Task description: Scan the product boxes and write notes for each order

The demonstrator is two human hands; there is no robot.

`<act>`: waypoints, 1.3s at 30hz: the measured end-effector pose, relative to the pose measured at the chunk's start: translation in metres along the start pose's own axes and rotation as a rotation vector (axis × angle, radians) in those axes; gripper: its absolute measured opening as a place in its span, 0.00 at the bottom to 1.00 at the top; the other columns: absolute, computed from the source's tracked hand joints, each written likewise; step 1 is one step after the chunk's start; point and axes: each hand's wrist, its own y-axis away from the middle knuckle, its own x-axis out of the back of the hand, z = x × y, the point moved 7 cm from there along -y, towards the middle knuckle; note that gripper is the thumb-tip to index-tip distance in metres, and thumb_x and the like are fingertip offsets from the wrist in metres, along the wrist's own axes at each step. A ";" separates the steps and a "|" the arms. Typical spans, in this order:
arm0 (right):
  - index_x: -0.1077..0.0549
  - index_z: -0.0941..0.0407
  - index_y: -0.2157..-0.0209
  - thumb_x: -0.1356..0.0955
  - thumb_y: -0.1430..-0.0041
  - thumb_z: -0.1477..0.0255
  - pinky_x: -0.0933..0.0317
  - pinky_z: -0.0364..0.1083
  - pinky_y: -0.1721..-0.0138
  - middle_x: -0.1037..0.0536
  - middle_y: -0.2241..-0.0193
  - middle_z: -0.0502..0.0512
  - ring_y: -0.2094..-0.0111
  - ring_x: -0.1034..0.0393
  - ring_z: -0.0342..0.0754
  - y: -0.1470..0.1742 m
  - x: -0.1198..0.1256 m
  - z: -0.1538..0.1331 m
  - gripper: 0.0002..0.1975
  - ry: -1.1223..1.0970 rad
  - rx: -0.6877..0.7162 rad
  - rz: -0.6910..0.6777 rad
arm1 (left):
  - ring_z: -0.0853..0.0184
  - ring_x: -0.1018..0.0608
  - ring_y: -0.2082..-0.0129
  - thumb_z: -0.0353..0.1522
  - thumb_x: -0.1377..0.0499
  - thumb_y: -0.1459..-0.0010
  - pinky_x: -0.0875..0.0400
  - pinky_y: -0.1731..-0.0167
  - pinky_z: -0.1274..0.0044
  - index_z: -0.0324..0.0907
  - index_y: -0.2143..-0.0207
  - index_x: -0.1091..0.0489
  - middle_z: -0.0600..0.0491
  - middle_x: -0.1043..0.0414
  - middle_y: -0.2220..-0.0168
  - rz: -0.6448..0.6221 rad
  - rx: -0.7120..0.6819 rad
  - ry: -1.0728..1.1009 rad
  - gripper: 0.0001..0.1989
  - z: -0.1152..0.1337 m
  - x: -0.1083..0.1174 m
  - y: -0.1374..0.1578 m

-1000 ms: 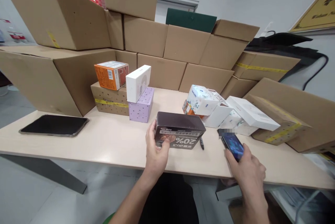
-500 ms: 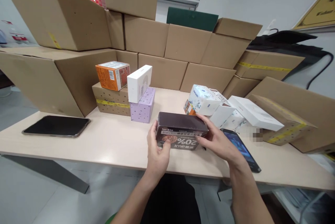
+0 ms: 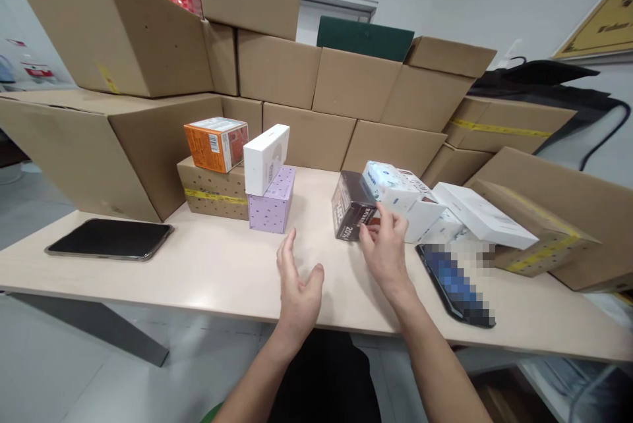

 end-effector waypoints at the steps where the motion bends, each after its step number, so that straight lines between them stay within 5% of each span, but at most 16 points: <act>1: 0.37 0.63 0.39 0.36 0.38 0.70 0.29 0.55 0.56 0.39 0.48 0.70 0.65 0.29 0.48 0.002 0.000 -0.003 0.27 0.023 0.036 0.030 | 0.54 0.42 0.32 0.29 0.42 0.42 0.46 0.35 0.59 0.49 0.34 0.48 0.46 0.45 0.33 0.002 -0.007 -0.002 0.35 0.000 0.000 0.001; 6: 0.28 0.58 0.51 0.38 0.33 0.71 0.32 0.49 0.60 0.30 0.60 0.60 0.65 0.30 0.48 0.023 -0.010 -0.029 0.13 0.086 0.319 -0.030 | 0.54 0.39 0.34 0.31 0.43 0.40 0.41 0.37 0.59 0.48 0.35 0.46 0.43 0.44 0.36 0.094 -0.197 -0.115 0.31 0.024 0.018 -0.008; 11: 0.27 0.56 0.59 0.38 0.33 0.73 0.36 0.44 0.67 0.26 0.66 0.54 0.71 0.31 0.43 0.040 -0.026 -0.040 0.09 0.043 0.440 -0.208 | 0.50 0.41 0.34 0.34 0.38 0.43 0.46 0.36 0.56 0.43 0.34 0.47 0.39 0.44 0.37 0.450 -0.503 -0.509 0.36 0.081 0.072 -0.062; 17: 0.26 0.56 0.61 0.39 0.33 0.75 0.36 0.44 0.68 0.27 0.68 0.54 0.71 0.32 0.43 0.046 -0.026 -0.045 0.10 -0.024 0.459 -0.242 | 0.43 0.29 0.44 0.37 0.34 0.46 0.35 0.45 0.54 0.37 0.33 0.47 0.35 0.31 0.44 0.368 -0.453 -0.746 0.42 0.094 0.072 -0.137; 20: 0.26 0.55 0.61 0.38 0.33 0.74 0.37 0.43 0.69 0.26 0.68 0.54 0.71 0.32 0.43 0.043 -0.021 -0.044 0.09 -0.056 0.430 -0.219 | 0.52 0.24 0.48 0.33 0.38 0.42 0.30 0.47 0.60 0.41 0.35 0.43 0.40 0.30 0.43 0.374 -0.533 -0.621 0.33 0.101 0.073 -0.129; 25: 0.29 0.55 0.54 0.38 0.32 0.70 0.34 0.45 0.67 0.25 0.64 0.55 0.70 0.31 0.43 0.045 0.001 -0.025 0.10 -0.127 0.274 -0.050 | 0.62 0.22 0.53 0.35 0.36 0.41 0.26 0.55 0.71 0.47 0.36 0.44 0.46 0.28 0.47 0.376 -0.640 -0.171 0.33 0.109 0.096 -0.056; 31: 0.35 0.53 0.43 0.42 0.30 0.60 0.32 0.46 0.67 0.24 0.56 0.56 0.69 0.27 0.44 0.075 0.018 0.017 0.20 -0.437 -0.165 -0.050 | 0.63 0.21 0.53 0.37 0.38 0.39 0.24 0.54 0.71 0.49 0.38 0.40 0.47 0.24 0.48 -0.032 -0.194 0.010 0.28 0.053 0.084 -0.012; 35: 0.29 0.54 0.50 0.38 0.33 0.56 0.33 0.49 0.57 0.22 0.56 0.58 0.57 0.27 0.50 0.082 0.022 0.022 0.20 -0.286 -0.259 -0.149 | 0.60 0.23 0.47 0.39 0.38 0.39 0.26 0.49 0.67 0.48 0.38 0.40 0.45 0.26 0.45 -0.128 -0.098 0.003 0.28 0.021 0.072 -0.018; 39: 0.28 0.55 0.55 0.38 0.35 0.54 0.34 0.49 0.60 0.21 0.60 0.58 0.61 0.28 0.51 0.081 0.021 0.024 0.19 -0.206 -0.299 -0.189 | 0.58 0.25 0.44 0.40 0.41 0.37 0.28 0.45 0.63 0.46 0.37 0.43 0.43 0.28 0.43 -0.185 -0.035 0.004 0.28 0.003 0.063 -0.027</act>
